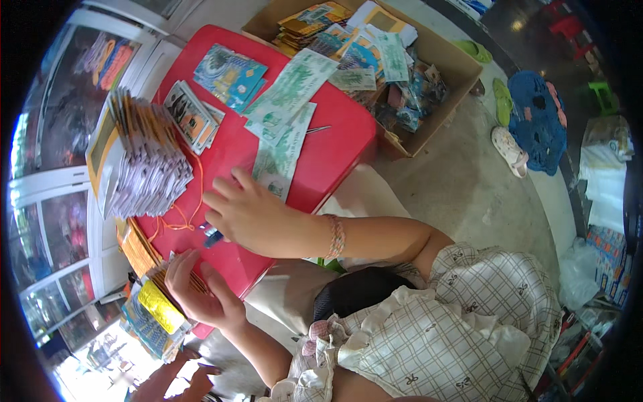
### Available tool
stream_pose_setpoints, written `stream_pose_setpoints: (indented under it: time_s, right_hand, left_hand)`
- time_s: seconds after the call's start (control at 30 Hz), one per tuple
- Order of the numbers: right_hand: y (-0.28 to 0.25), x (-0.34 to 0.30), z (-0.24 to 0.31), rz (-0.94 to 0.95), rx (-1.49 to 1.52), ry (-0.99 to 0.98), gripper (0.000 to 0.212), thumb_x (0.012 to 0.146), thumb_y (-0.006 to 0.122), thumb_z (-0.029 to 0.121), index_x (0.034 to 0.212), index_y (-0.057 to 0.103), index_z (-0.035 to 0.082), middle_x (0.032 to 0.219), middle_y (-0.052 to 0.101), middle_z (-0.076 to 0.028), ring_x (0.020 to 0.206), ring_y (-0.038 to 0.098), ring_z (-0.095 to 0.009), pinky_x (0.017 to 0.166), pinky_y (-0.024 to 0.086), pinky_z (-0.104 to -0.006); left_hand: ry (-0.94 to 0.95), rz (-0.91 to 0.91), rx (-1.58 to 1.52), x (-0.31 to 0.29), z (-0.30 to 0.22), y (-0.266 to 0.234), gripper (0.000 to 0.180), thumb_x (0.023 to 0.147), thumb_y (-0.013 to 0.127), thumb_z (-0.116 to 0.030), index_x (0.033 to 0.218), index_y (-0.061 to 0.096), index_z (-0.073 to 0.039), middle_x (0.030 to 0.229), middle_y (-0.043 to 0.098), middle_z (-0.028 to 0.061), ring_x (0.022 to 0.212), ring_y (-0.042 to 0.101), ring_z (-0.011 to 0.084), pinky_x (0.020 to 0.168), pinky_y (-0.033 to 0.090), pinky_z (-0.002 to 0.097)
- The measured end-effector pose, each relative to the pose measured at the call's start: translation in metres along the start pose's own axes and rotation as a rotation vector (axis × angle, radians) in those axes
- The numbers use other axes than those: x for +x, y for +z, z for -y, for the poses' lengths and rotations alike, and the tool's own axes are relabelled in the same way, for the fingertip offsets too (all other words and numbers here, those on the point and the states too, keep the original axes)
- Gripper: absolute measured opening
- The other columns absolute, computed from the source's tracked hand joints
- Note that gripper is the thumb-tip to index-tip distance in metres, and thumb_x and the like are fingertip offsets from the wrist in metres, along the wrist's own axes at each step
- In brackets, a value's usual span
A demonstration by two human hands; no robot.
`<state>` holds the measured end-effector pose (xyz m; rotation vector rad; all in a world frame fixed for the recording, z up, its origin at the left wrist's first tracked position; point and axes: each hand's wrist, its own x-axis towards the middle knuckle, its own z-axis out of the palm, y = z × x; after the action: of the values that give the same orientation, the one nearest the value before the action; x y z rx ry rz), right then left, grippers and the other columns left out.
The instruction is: Assembling and stapling bundles of ritual joss paper and ritual currency notes.
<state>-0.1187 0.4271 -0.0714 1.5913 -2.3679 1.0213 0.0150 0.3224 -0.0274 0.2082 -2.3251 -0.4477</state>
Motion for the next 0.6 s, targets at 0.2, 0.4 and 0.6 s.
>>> stream_pose_setpoints:
  time_s: [0.2, 0.4, 0.6]
  right_hand:
    - [-0.039, -0.040, -0.010, -0.153, 0.274, -0.056, 0.020, 0.084, 0.071, 0.015, 0.100, 0.070, 0.003, 0.119, 0.063, -0.011, 0.120, 0.055, -0.025, 0.099, 0.042, -0.0480]
    - [-0.108, -0.114, -0.065, -0.673, 0.631, 0.261, 0.006, 0.093, 0.065, 0.001, 0.098, 0.067, 0.001, 0.091, 0.072, -0.010, 0.078, 0.069, -0.018, 0.070, 0.054, -0.0324]
    - [-0.100, -0.128, -0.097, -0.772, 0.524, 0.790, 0.008, 0.097, 0.065, 0.005, 0.103, 0.065, 0.001, 0.094, 0.067, -0.006, 0.083, 0.064, -0.011, 0.078, 0.050, -0.0264]
  left_hand:
    - [0.074, 0.073, -0.121, 0.039, -0.033, 0.045, 0.029, 0.090, 0.062, 0.001, 0.119, 0.062, 0.005, 0.117, 0.067, 0.0195, 0.108, 0.062, 0.0357, 0.098, 0.047, 0.0463]
    - [0.172, 0.446, -0.117, 0.084, -0.057, 0.116, 0.048, 0.093, 0.070, -0.020, 0.138, 0.058, -0.009, 0.138, 0.058, 0.0185, 0.131, 0.053, 0.0375, 0.109, 0.042, 0.0451]
    - [0.047, 0.719, -0.112, 0.105, -0.061, 0.128, 0.055, 0.091, 0.072, -0.020, 0.142, 0.053, -0.010, 0.129, 0.065, 0.0185, 0.115, 0.064, 0.0405, 0.094, 0.052, 0.0457]
